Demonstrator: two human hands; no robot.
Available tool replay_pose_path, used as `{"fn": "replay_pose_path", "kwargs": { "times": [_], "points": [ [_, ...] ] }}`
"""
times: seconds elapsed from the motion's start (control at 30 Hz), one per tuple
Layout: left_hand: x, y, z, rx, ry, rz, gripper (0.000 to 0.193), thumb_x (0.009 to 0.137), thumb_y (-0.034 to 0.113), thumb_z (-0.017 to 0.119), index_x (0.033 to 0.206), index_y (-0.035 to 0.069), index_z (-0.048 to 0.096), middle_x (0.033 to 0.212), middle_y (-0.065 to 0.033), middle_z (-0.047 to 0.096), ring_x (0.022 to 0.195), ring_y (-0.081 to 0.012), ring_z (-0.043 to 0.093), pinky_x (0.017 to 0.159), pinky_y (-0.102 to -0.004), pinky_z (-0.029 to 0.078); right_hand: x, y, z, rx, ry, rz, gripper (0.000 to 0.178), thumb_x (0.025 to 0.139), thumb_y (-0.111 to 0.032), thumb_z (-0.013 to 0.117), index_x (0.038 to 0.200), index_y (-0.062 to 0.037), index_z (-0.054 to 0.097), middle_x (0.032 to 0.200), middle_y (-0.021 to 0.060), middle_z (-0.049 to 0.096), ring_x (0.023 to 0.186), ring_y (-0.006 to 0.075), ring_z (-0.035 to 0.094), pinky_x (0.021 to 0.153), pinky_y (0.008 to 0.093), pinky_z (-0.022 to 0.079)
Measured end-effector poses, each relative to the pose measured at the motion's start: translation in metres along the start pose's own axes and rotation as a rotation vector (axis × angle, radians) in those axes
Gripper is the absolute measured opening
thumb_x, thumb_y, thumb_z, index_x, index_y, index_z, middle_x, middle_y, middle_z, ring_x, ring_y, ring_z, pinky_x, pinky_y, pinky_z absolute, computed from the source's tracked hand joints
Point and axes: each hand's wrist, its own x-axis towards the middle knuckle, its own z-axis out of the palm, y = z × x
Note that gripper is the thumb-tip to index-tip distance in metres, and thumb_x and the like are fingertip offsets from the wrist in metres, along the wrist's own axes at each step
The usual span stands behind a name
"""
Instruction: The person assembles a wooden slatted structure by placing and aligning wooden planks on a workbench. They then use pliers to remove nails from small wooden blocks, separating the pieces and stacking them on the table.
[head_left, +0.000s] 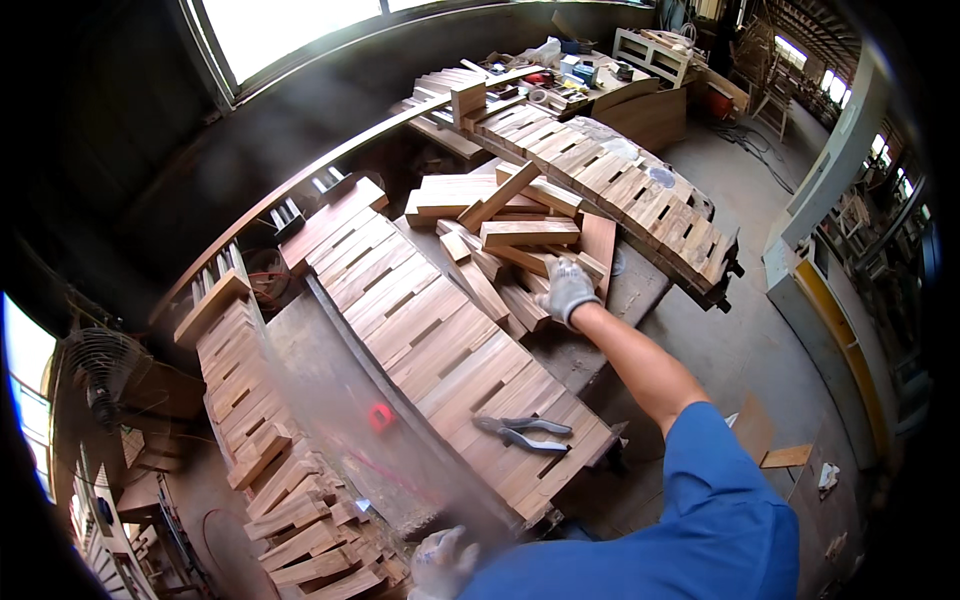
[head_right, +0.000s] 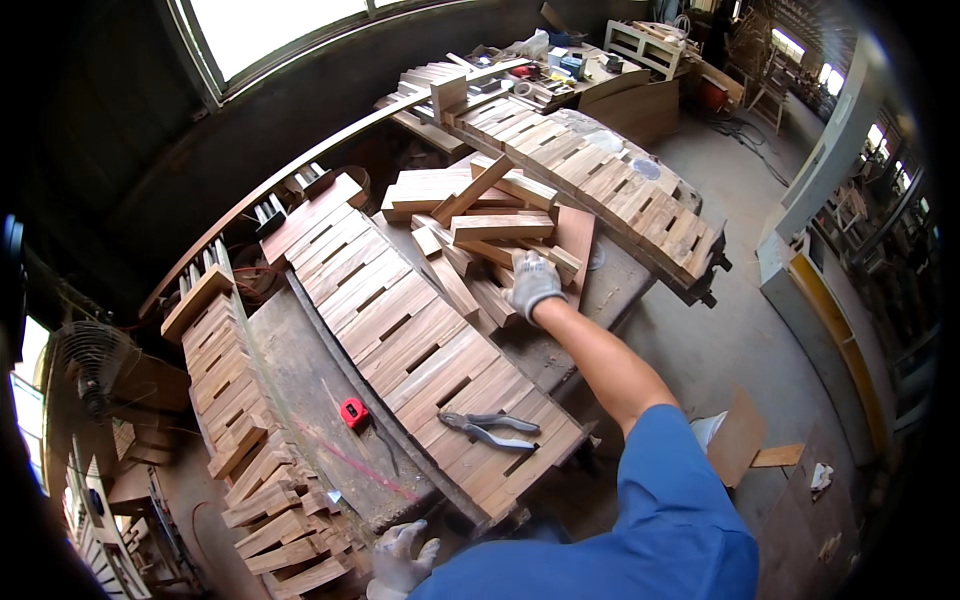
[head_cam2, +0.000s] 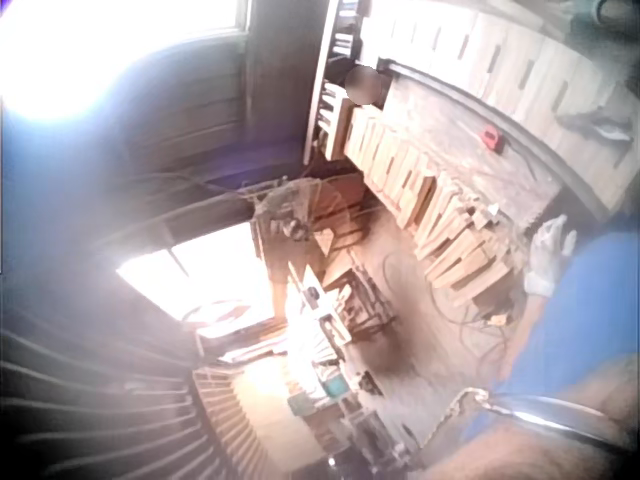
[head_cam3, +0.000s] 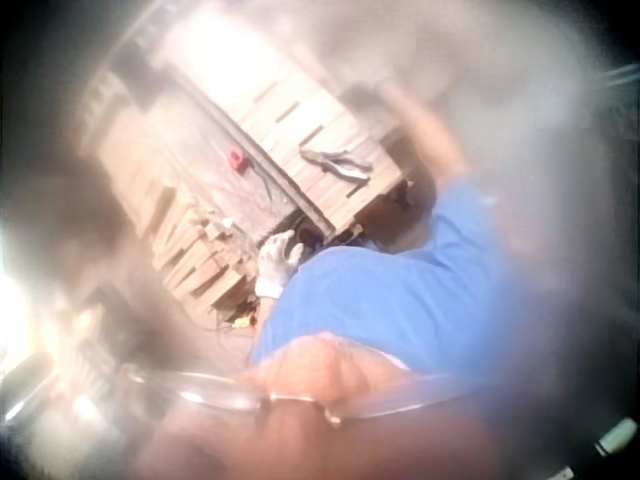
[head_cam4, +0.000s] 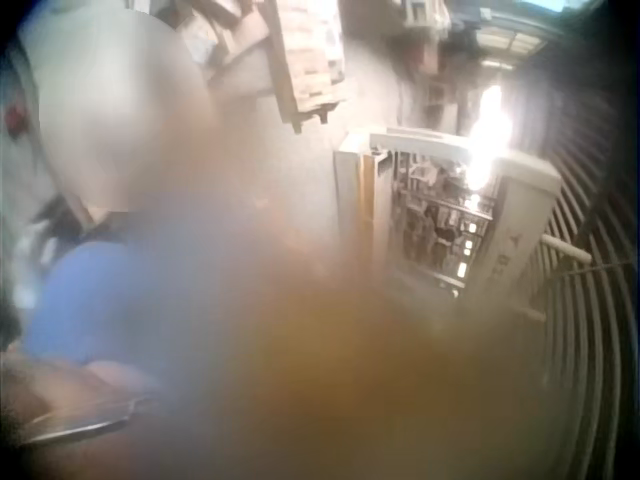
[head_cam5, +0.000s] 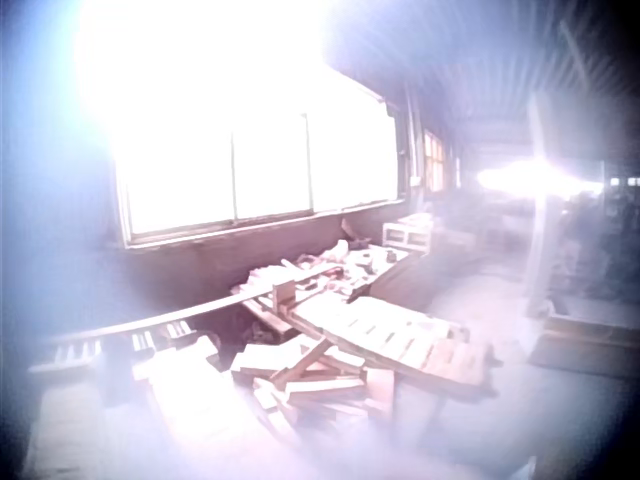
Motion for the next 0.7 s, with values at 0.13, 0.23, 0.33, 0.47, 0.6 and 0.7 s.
{"fn": "replay_pose_path", "kwargs": {
  "times": [0.13, 0.23, 0.33, 0.47, 0.6, 0.7],
  "points": [
    [-0.001, 0.004, 0.0, -0.028, -0.027, -0.078, 0.037, 0.088, 0.021, 0.084, 0.121, 0.008, 0.073, 0.114, -0.0165, 0.075, 0.107, -0.0372, 0.072, 0.093, -0.0466, 0.058, 0.068, -0.007, -0.011, -0.076, -0.07, 0.031, 0.1, 0.08, -0.046, 0.086, 0.16, -0.0054, 0.042, 0.157, 0.0204, 0.048, 0.143, 0.0394, 0.05, 0.117, 0.0491, 0.045],
    [-0.005, 0.006, 0.005, -0.033, -0.026, -0.12, 0.038, 0.088, 0.022, 0.084, 0.122, 0.008, 0.073, 0.114, -0.0164, 0.075, 0.106, -0.0369, 0.072, 0.092, -0.0465, 0.059, 0.107, 0.0, 0.001, -0.138, -0.035, -0.037, 0.104, 0.078, -0.044, 0.086, 0.163, -0.0064, 0.039, 0.163, 0.0184, 0.045, 0.15, 0.0368, 0.045, 0.121, 0.0483, 0.042],
    [-0.01, 0.01, 0.007, -0.034, -0.024, -0.184, 0.038, 0.089, 0.023, 0.084, 0.123, 0.009, 0.073, 0.115, -0.0161, 0.075, 0.106, -0.0367, 0.072, 0.092, -0.0463, 0.059, 0.127, -0.009, -0.001, -0.134, -0.13, -0.108, 0.1, 0.077, -0.037, 0.088, 0.16, -0.0066, 0.042, 0.158, 0.0173, 0.049, 0.148, 0.0355, 0.046, 0.121, 0.0492, 0.042],
    [-0.011, 0.012, 0.009, -0.032, -0.028, -0.222, 0.038, 0.09, 0.024, 0.084, 0.123, 0.01, 0.073, 0.115, -0.016, 0.075, 0.106, -0.0366, 0.072, 0.091, -0.0462, 0.059, 0.142, -0.007, 0.014, -0.185, -0.114, -0.156, 0.094, 0.076, -0.035, 0.089, 0.157, -0.0088, 0.048, 0.153, 0.0173, 0.054, 0.144, 0.0347, 0.051, 0.119, 0.0494, 0.044],
    [-0.016, 0.002, 0.017, -0.02, -0.051, -0.223, 0.038, 0.09, 0.026, 0.083, 0.123, 0.01, 0.072, 0.115, -0.0158, 0.075, 0.105, -0.0366, 0.072, 0.091, -0.0465, 0.059, 0.149, -0.004, 0.005, -0.291, -0.228, -0.134, 0.069, 0.074, -0.039, 0.091, 0.134, -0.0123, 0.07, 0.139, 0.0156, 0.065, 0.129, 0.0344, 0.064, 0.106, 0.0467, 0.056],
    [-0.011, 0.004, 0.02, -0.039, -0.059, -0.227, 0.039, 0.091, 0.029, 0.083, 0.124, 0.012, 0.072, 0.114, -0.015, 0.075, 0.105, -0.0363, 0.072, 0.09, -0.047, 0.059, 0.142, -0.016, -0.018, -0.399, -0.362, -0.168, 0.069, 0.075, -0.039, 0.089, 0.136, -0.0112, 0.071, 0.144, 0.0187, 0.065, 0.131, 0.0329, 0.065, 0.107, 0.0462, 0.057]
  ]
}}
